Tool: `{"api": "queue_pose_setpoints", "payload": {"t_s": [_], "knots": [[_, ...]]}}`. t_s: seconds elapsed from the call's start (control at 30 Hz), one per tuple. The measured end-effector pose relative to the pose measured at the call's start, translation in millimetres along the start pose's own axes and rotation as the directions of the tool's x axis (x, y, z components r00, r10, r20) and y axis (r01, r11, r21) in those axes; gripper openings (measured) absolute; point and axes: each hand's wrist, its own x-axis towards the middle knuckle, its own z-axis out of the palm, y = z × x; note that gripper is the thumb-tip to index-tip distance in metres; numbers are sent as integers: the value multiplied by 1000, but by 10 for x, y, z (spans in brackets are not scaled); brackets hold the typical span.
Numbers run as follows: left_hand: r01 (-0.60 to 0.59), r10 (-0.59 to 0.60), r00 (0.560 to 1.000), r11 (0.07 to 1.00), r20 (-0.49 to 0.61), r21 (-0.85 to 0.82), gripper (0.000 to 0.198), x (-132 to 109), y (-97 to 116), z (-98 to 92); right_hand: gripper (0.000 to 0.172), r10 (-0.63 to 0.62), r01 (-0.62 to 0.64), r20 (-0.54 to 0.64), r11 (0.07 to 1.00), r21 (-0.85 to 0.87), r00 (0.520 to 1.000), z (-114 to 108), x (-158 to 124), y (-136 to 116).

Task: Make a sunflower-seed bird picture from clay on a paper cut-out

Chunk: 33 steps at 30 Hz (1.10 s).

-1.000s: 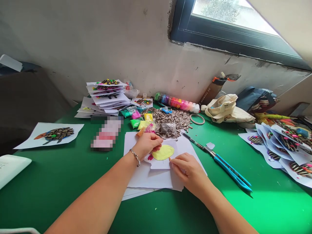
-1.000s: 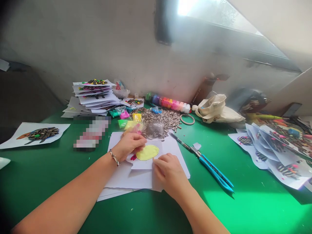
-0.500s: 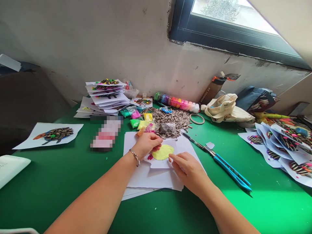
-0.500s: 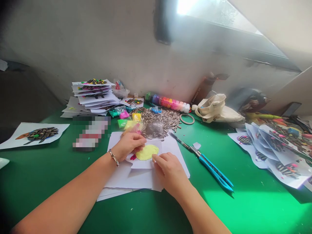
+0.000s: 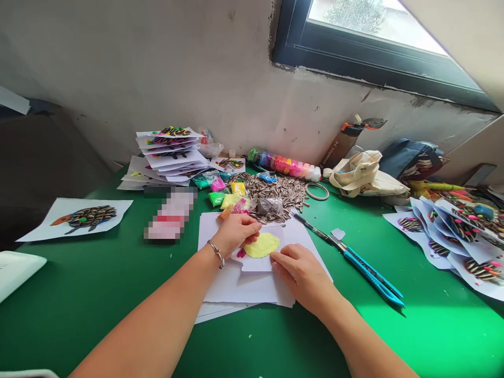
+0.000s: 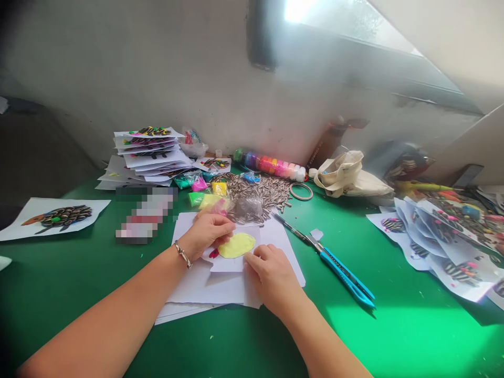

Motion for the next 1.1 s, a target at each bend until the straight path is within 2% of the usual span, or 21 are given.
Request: {"api": "queue_pose_setpoints", "payload": {"t_s": [0.13, 0.3, 0.47, 0.63, 0.83, 1.1], "knots": [[-5, 5, 1000, 1000, 0, 3, 26, 4, -5, -5, 24, 53, -52, -10, 995, 84, 999, -50, -24, -22], [0, 0, 1000, 1000, 0, 8, 24, 7, 0, -8, 23, 3, -6, 72, 999, 33, 997, -114, -39, -39], [6, -6, 1000, 1000, 4, 8, 26, 5, 1, -5, 27, 19, -30, 96, 993, 114, 995, -165, -81, -8], [3, -3, 1000, 1000, 9, 18, 26, -1, -1, -5, 24, -47, 44, 90, 999, 26, 995, -155, -120, -29], [2, -2, 1000, 999, -7, 42, 31, -15, -1, -3, 31, -80, 81, 44, 997, -19, 996, -85, -124, -10], [4, -3, 1000, 999, -7, 41, 32, -15, -5, -3, 23, -106, 111, 65, 990, -83, 992, -114, 3, -27]]}}
